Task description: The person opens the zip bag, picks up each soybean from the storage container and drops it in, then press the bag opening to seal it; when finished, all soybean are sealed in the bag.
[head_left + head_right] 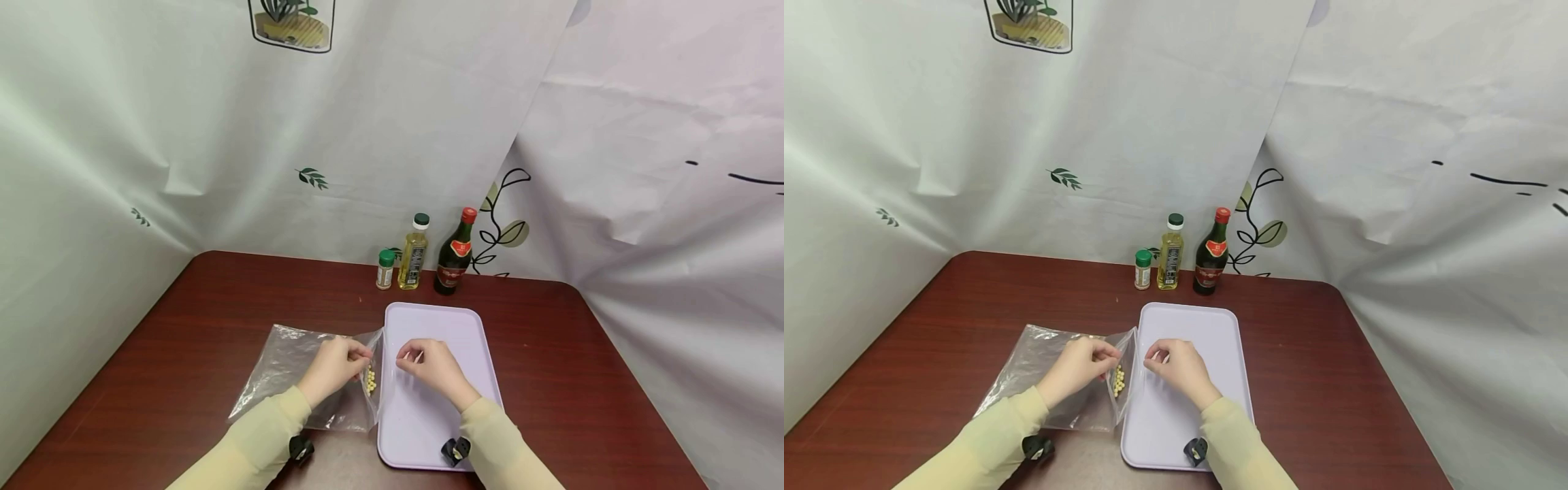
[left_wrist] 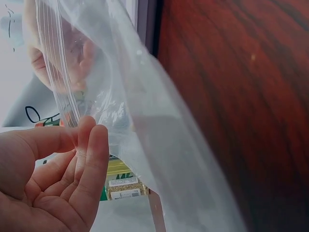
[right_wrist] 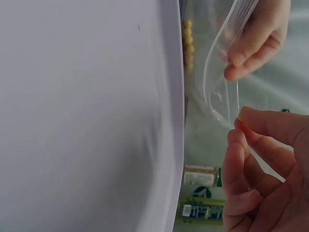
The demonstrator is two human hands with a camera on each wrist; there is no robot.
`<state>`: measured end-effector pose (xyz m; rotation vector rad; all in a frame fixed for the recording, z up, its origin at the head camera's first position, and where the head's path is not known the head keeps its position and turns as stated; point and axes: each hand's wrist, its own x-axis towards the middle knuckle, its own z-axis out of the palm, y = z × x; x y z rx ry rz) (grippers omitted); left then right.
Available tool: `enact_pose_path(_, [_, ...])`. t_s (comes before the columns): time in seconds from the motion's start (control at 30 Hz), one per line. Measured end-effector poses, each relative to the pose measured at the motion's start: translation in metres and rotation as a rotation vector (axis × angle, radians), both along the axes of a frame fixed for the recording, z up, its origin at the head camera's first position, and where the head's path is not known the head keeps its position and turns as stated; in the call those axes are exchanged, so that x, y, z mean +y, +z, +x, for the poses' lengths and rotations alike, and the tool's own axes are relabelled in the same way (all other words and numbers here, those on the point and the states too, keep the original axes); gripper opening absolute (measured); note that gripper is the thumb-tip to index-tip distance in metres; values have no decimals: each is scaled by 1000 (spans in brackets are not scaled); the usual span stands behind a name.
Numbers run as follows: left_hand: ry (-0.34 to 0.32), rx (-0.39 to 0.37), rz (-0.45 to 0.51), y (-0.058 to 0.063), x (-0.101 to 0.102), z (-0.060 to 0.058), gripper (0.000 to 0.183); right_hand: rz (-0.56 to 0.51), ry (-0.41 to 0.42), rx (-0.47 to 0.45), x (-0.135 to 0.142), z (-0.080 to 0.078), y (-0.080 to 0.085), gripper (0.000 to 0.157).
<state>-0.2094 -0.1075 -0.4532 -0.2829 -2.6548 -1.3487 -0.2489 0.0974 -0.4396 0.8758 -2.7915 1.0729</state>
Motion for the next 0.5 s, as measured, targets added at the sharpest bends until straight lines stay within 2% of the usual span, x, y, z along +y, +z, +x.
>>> enact_pose_path(0.33, [-5, 5, -13, 0, 0, 2, 8, 62, 76, 10, -11, 5, -4, 5])
enact_pose_path(0.5, [-3, 9, -21, 0, 1, 4, 8, 85, 88, 19, -13, 6, -4, 4])
